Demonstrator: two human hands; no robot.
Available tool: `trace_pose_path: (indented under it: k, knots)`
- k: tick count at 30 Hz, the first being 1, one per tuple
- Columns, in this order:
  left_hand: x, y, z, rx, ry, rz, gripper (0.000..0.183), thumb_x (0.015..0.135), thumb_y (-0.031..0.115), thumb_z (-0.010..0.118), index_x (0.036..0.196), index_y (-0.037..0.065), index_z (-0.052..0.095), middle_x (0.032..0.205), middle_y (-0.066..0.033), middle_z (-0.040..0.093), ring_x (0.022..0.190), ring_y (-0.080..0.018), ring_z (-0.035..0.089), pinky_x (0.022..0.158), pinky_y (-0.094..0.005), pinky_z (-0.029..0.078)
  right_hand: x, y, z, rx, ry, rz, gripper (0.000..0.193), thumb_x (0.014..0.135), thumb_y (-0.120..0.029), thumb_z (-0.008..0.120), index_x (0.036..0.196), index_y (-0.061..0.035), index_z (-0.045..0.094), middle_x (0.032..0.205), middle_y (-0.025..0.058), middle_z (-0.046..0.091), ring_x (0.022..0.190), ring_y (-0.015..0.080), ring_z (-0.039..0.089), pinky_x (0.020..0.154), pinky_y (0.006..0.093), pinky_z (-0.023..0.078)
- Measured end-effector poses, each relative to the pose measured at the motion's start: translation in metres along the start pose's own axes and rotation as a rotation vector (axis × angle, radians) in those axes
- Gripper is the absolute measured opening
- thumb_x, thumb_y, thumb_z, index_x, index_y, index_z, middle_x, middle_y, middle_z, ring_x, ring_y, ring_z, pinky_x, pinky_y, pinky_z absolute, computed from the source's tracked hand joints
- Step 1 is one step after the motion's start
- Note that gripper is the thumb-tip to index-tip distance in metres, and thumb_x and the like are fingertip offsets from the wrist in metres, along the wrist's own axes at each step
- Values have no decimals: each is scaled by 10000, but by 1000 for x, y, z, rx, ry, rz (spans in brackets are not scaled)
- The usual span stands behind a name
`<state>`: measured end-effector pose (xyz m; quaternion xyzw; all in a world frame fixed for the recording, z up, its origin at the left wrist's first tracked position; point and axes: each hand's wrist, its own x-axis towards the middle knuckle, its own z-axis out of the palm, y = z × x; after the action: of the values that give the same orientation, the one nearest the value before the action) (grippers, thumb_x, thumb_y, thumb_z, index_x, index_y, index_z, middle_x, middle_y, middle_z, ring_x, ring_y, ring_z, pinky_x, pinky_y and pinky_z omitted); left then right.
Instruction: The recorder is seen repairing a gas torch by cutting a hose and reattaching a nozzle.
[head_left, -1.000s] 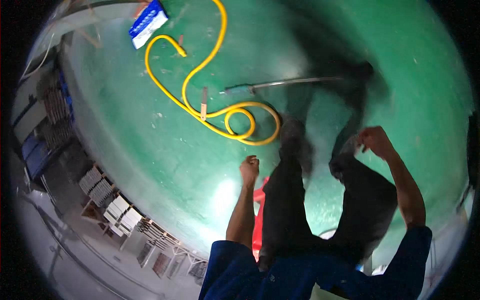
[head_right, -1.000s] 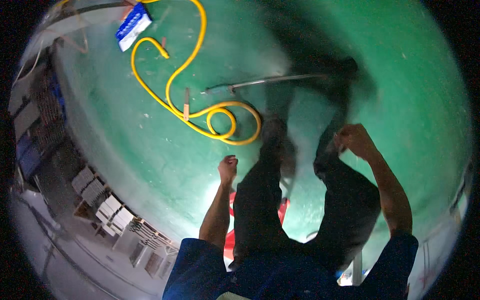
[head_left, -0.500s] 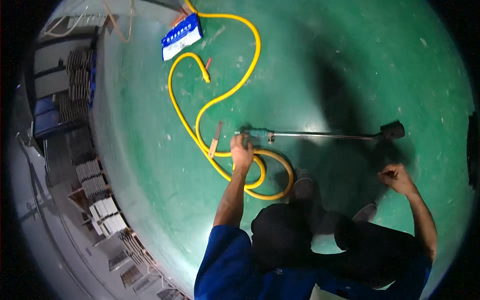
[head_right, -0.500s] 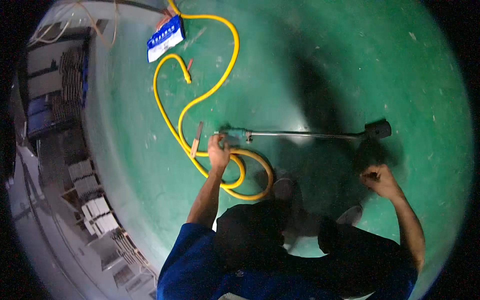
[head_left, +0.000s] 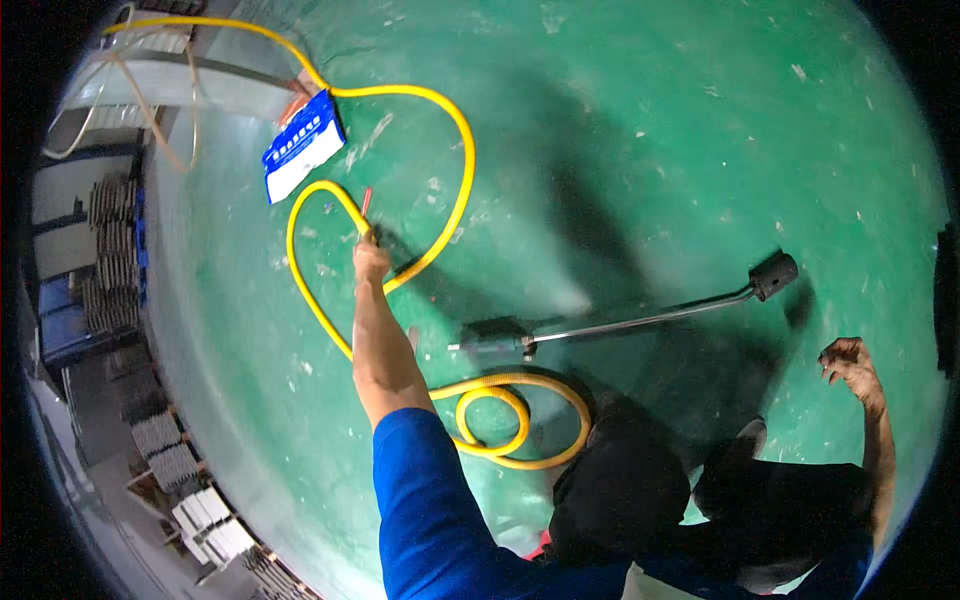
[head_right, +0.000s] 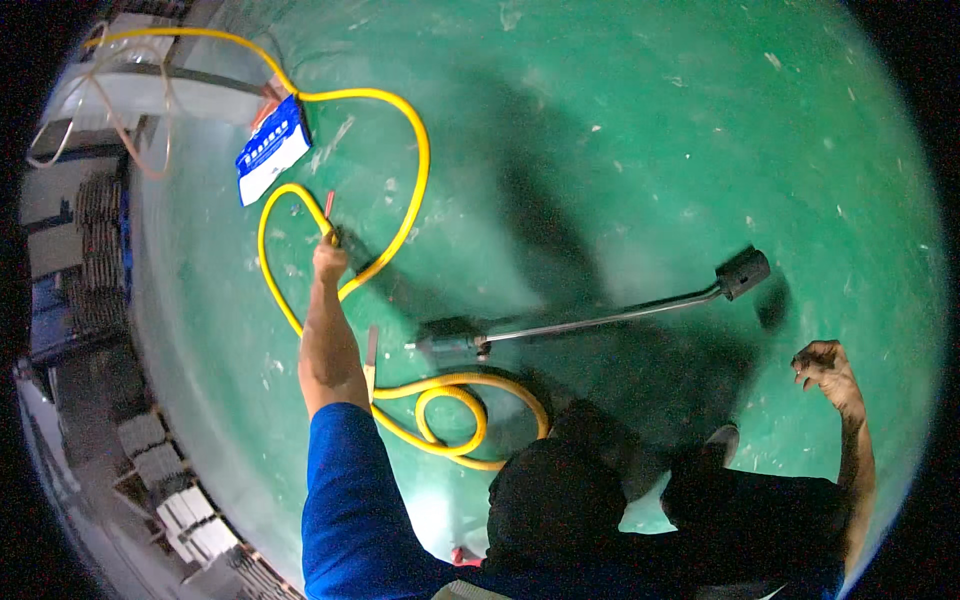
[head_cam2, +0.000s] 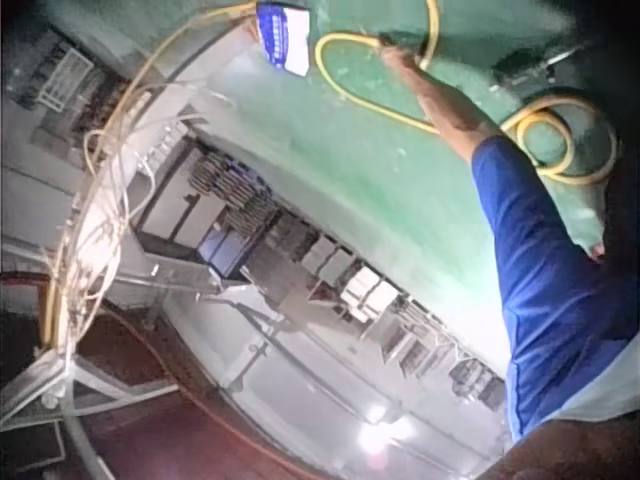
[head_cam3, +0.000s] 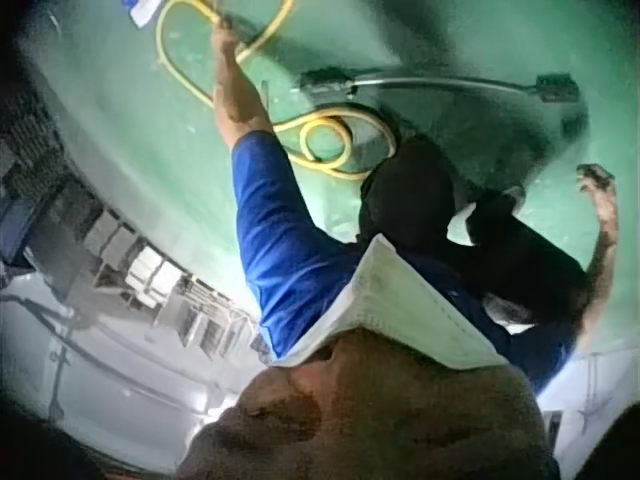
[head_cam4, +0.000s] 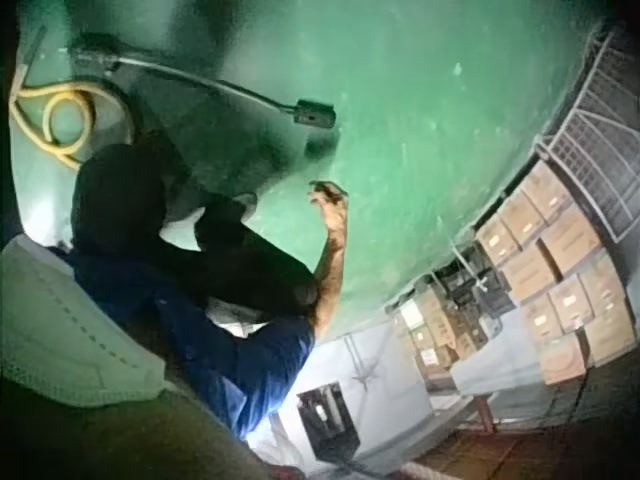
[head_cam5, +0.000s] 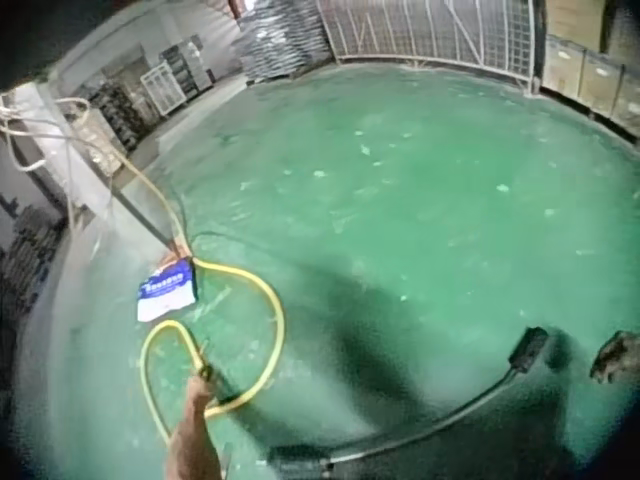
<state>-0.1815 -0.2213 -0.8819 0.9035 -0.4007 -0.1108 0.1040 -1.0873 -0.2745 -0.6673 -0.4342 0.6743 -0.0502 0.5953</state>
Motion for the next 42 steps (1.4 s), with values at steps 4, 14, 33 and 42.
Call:
trace_pose_path:
  k: [4,14,33,42]
  knots:
    - [-12,25,1,74,2,3,352,819,78,597,1157,143,667,978,-145,676,976,-321,656,854,-409,519,-24,-17,16,-148,19,49,178,735,-114,764,797,13,656,723,85,650,625,180,653,500,300,526]
    - [-62,114,-104,-106,179,472,195,845,114,718,1035,70,712,910,-147,701,772,-233,686,701,-346,538,-66,-79,75,-269,-256,-137,106,767,-58,753,796,-7,665,806,36,658,724,97,607,603,239,473]
    - [-268,272,-419,-286,798,659,468,1029,350,392,1361,34,489,959,-57,611,758,-104,557,610,-235,470,-7,-81,99,10,-367,-599,238,844,-16,686,1059,-28,585,821,36,623,694,96,592,555,254,495]
    - [-372,425,-194,-447,-992,535,366,966,115,504,1321,33,532,951,-60,649,829,-131,604,775,-293,489,-23,-89,117,289,-390,-742,340,855,-99,724,1171,-3,643,982,69,695,778,103,623,617,252,516]
